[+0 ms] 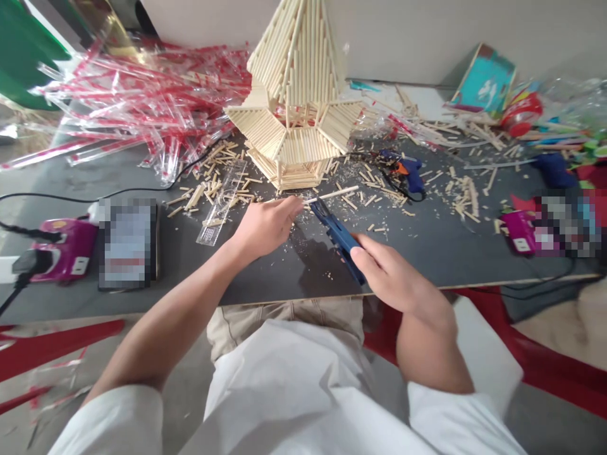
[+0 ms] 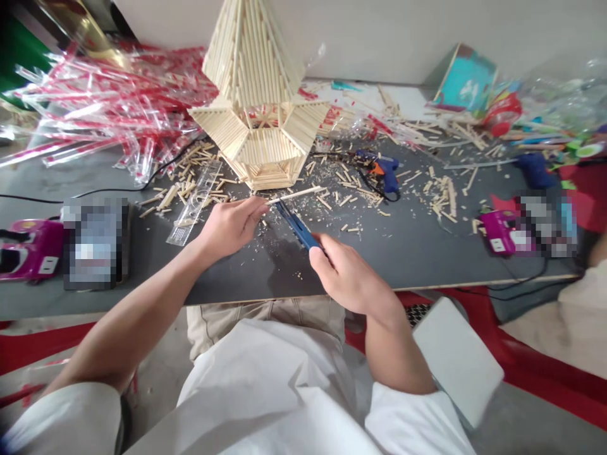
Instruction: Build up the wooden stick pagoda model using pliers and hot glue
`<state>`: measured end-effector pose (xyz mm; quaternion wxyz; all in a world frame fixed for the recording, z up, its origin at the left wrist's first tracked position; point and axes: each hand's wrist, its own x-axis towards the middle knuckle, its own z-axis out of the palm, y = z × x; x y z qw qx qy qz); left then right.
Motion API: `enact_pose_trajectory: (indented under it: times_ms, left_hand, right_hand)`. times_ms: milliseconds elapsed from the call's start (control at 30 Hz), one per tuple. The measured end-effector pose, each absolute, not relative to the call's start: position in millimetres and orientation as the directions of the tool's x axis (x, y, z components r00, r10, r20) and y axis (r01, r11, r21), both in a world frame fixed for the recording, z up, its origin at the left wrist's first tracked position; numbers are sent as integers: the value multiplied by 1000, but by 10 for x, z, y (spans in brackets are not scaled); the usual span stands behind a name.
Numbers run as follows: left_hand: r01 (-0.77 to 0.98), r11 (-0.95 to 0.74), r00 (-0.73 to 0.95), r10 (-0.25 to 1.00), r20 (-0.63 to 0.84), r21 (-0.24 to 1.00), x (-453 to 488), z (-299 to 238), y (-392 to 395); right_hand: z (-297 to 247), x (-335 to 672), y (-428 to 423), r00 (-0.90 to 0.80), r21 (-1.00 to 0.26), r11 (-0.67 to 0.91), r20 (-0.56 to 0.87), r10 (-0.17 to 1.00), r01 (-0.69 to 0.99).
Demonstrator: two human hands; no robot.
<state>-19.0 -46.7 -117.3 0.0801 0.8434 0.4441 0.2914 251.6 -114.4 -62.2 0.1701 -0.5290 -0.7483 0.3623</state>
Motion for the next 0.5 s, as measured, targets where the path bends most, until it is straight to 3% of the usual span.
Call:
enact_pose_trajectory:
  times_ms: [233,500]
  left_hand:
    - [718,-592,462,799,385,366,-168,-1149,-498]
    - [764,-569,431,802,414,305,-170,-1151,-513]
  right_hand:
    - [-651,2213,-1113,-336,-830,83,-130,933,552]
    - [-736,2037,-1167,-291,-805,131,-53,955,578]
